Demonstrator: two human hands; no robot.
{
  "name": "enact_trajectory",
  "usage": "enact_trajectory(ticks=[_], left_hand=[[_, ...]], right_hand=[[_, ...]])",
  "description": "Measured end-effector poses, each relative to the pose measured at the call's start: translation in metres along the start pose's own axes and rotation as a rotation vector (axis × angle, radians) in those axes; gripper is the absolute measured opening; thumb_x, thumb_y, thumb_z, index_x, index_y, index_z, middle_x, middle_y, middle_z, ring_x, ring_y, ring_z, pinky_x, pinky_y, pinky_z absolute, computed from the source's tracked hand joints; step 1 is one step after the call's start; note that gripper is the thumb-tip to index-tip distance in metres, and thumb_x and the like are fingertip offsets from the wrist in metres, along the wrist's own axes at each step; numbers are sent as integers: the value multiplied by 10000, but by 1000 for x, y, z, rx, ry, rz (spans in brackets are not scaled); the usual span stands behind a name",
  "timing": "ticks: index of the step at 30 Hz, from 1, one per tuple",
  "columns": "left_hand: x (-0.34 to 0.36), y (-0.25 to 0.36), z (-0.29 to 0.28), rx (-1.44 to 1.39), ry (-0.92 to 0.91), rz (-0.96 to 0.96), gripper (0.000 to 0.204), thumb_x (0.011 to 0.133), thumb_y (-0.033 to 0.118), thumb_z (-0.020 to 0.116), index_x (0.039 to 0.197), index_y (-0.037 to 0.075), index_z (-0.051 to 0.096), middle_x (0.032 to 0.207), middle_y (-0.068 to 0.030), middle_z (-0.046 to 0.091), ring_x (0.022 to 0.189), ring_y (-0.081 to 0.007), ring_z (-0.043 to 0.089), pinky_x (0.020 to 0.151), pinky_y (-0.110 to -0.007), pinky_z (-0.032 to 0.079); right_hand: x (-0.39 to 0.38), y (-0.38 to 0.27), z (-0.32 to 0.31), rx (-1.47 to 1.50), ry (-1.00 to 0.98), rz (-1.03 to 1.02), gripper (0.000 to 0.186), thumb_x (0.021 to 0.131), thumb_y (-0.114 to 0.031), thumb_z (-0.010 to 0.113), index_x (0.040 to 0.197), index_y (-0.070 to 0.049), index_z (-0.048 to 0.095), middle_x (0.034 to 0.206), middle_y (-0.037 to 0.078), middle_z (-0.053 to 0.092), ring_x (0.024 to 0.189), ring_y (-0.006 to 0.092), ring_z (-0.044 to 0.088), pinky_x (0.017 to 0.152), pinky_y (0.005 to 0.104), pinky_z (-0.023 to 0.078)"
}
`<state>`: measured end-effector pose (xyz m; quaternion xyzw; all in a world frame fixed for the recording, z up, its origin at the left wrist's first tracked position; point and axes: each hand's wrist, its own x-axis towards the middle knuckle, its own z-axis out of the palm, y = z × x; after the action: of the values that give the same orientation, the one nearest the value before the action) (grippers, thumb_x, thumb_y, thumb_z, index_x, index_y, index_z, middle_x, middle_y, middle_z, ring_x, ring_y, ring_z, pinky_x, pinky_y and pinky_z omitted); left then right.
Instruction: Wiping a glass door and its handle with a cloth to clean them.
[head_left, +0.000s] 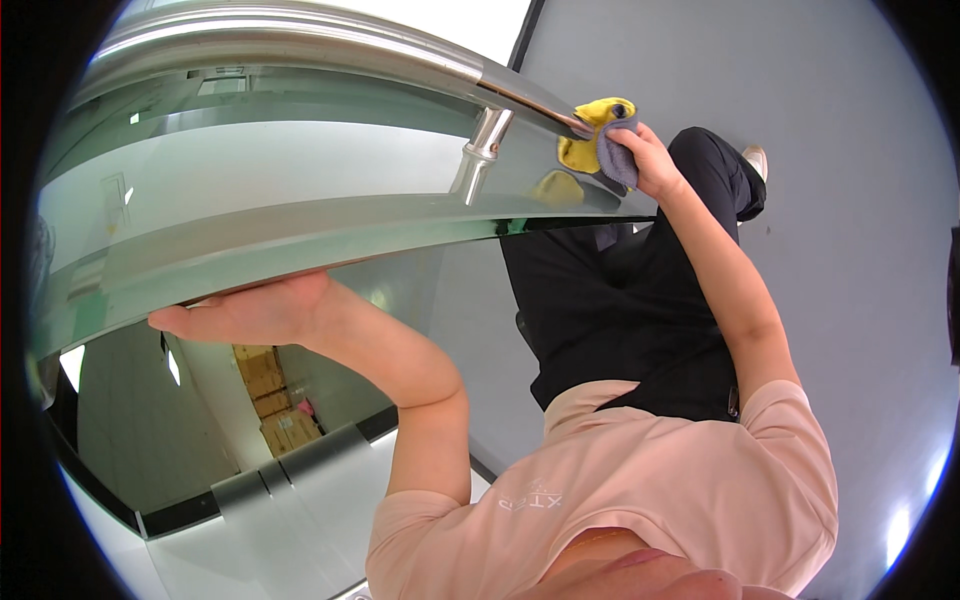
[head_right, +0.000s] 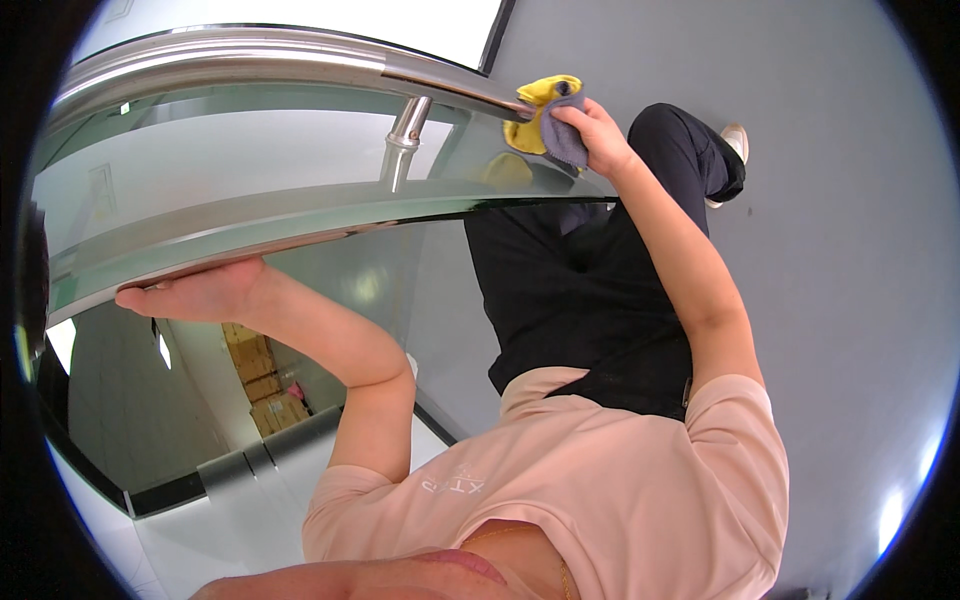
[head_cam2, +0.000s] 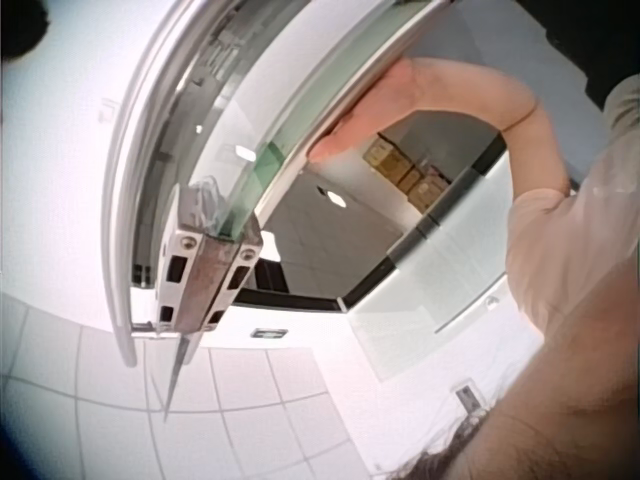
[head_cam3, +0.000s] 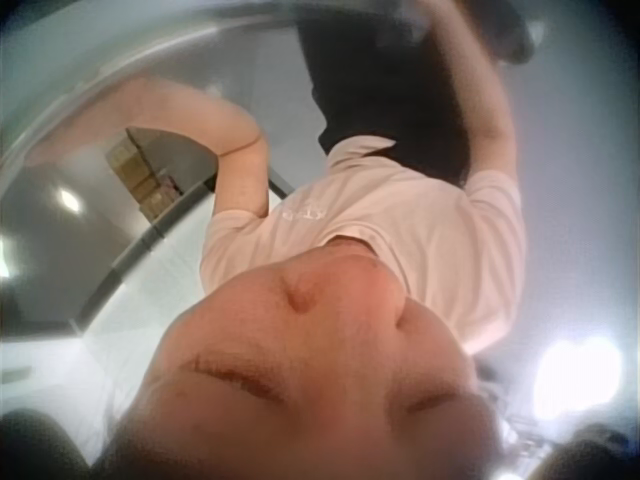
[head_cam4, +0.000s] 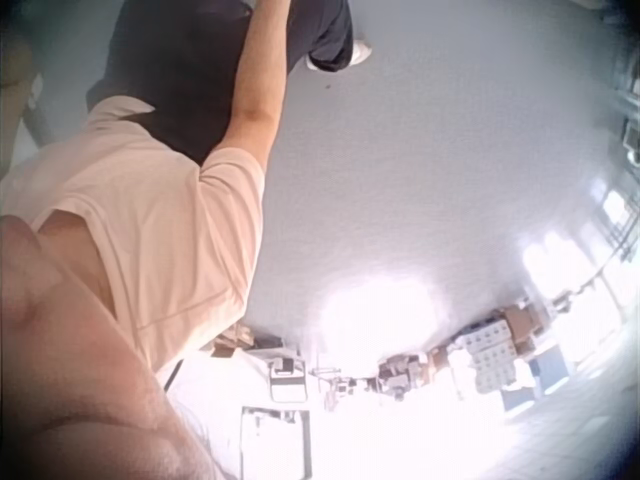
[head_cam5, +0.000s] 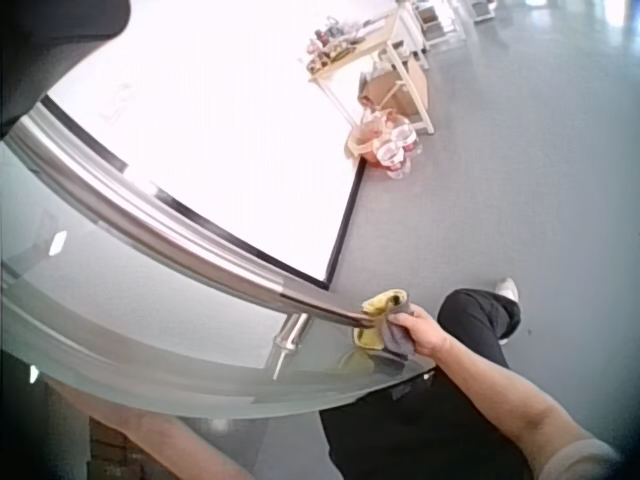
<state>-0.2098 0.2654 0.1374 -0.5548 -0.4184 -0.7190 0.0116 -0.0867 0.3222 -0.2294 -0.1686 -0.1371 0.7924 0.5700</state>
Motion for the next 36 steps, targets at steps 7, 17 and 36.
enact_trajectory(ticks=[7,17,36], left_hand=[[-2,-2,-8,76,-3,90,594,907,493,248,1304,71,378,1306,-98,397,1206,-232,410,997,-381,373],[1,-2,-7,30,29,41,588,909,503,250,1297,85,392,1302,-97,405,1202,-239,416,1002,-384,369],[-6,5,-5,66,-13,51,600,906,497,225,1305,78,382,1303,-94,399,1215,-237,403,991,-375,376]], right_hand=[[-15,-10,2,92,21,-28,231,881,-199,575,1047,-38,561,955,30,613,848,112,577,769,264,468],[5,-47,65,-1226,-235,-417,431,705,-221,749,1034,-18,559,871,111,626,775,265,576,739,332,467],[-10,-9,83,-1076,232,-493,383,705,-196,734,1005,-40,554,867,129,611,816,314,575,749,354,469]])
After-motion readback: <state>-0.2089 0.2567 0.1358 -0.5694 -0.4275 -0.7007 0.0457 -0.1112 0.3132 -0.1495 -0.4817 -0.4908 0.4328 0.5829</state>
